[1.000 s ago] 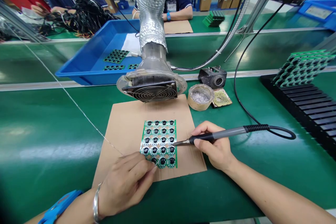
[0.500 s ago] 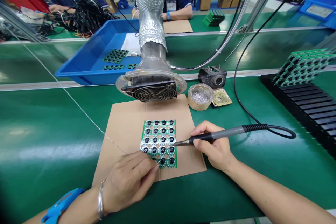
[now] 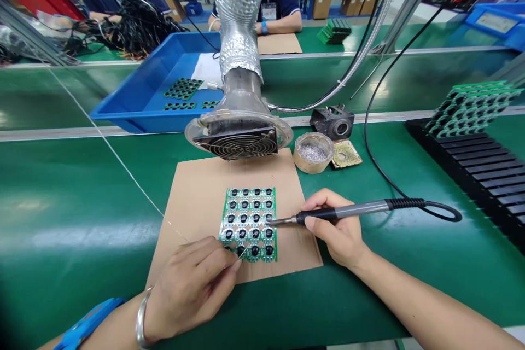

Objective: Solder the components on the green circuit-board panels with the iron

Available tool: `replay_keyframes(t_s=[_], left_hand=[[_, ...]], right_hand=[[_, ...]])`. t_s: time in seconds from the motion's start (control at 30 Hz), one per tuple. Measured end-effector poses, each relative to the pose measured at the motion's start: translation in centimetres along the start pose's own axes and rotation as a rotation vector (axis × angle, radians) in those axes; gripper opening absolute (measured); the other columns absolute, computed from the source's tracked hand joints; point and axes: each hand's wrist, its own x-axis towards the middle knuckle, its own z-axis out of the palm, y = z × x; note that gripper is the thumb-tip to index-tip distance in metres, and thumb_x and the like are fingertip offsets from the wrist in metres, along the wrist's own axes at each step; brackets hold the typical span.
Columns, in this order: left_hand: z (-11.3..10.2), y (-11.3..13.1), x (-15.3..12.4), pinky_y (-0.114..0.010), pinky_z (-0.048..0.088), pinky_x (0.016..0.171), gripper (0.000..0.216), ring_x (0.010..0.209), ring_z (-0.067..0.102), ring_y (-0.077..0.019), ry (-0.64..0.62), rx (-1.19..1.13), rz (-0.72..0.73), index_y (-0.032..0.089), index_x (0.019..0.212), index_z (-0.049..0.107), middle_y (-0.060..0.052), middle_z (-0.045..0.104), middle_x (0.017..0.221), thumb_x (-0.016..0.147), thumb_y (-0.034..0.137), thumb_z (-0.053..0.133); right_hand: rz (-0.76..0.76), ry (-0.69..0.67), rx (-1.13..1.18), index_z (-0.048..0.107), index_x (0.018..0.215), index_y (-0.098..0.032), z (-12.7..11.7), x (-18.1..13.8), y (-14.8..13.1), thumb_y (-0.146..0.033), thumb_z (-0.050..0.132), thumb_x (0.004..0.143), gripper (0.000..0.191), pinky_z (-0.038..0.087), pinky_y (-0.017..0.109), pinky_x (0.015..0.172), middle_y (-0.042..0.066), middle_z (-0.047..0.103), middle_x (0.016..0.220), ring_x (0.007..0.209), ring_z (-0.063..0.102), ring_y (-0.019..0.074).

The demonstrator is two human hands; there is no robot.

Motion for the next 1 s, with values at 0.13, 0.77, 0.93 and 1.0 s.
replay_keyframes(t_s=[0.13,0.77,0.93,1.0], left_hand=[[-1.7,0.4,0.4,-0.026,0.026,0.048,0.013,0.053,0.034,-0.0095,0.03,0.003,-0.019,0.017,0.067,0.046,0.003,0.041,0.057,0.077,0.012,0.053],[-2.6,-1.7,-4.8,-0.026,0.023,0.046,0.016,0.05,0.032,-0.0101,0.116,0.116,0.035,0.018,0.06,0.044,0.003,0.039,0.053,0.073,0.011,0.05],[-2.5,-1.8,-4.9,-0.026,0.023,0.047,0.014,0.05,0.034,-0.0104,0.092,0.125,0.028,0.018,0.061,0.044,0.003,0.041,0.054,0.072,0.011,0.05],[-2.5,-1.8,-4.8,-0.026,0.023,0.047,0.015,0.05,0.034,-0.0104,0.09,0.13,0.032,0.018,0.06,0.043,0.003,0.041,0.054,0.073,0.011,0.05]], right_hand=[[0.012,0.015,-0.001,0.061,0.083,-0.021,0.2,-0.4,-0.3,-0.029,0.063,0.074,0.012,0.035,0.027,0.05,0.002,0.055,0.068,0.057,0.047,0.0146],[-0.11,-0.143,-0.205,0.062,0.079,-0.021,6.2,-0.8,-1.7,-0.021,0.061,0.074,0.005,0.041,0.024,0.047,0.0,0.06,0.067,0.054,0.052,0.0134],[-0.111,-0.165,-0.249,0.061,0.081,-0.022,6.1,-0.9,-1.8,-0.019,0.06,0.075,0.006,0.042,0.023,0.048,0.0,0.061,0.067,0.055,0.053,0.013],[-0.117,-0.174,-0.257,0.061,0.081,-0.022,6.1,-0.9,-1.8,-0.019,0.06,0.075,0.006,0.042,0.023,0.048,0.0,0.061,0.067,0.056,0.053,0.0132]])
